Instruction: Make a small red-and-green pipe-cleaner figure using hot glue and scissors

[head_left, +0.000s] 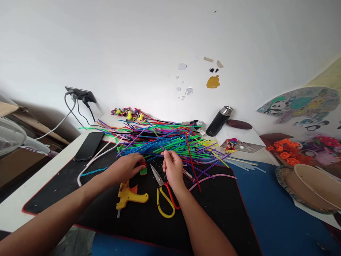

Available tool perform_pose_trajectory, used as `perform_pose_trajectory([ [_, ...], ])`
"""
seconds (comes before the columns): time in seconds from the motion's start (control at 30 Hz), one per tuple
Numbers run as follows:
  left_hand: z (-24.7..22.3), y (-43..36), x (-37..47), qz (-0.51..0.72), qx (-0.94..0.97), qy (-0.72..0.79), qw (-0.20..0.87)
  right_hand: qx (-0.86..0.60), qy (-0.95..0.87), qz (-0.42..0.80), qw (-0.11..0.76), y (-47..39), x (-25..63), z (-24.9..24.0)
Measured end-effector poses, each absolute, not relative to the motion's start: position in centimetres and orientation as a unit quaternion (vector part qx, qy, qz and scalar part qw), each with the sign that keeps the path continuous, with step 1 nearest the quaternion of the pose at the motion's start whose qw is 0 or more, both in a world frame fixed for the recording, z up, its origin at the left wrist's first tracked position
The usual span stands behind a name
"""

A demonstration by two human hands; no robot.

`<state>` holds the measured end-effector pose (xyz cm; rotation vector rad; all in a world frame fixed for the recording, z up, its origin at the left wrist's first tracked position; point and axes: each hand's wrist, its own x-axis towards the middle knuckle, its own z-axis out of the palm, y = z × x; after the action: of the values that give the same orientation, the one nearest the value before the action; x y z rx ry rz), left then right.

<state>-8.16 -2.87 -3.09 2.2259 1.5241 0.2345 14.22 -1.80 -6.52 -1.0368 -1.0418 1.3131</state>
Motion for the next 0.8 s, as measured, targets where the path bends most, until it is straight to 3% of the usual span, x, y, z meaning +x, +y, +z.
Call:
perform_pose_trajectory([
  [0.3,-5.2,-4.3,-9.4,0.119,0.827,0.530,0.147,-0.444,-0.448,0.550,0.546,-1.8,14.6,-6.3],
  [0.8,-4.7,-5.0,-7.7,0.044,0.867,0.495,0.039,-0.460,-0.444,0.549,0.539,-1.7,14.9,-6.3],
])
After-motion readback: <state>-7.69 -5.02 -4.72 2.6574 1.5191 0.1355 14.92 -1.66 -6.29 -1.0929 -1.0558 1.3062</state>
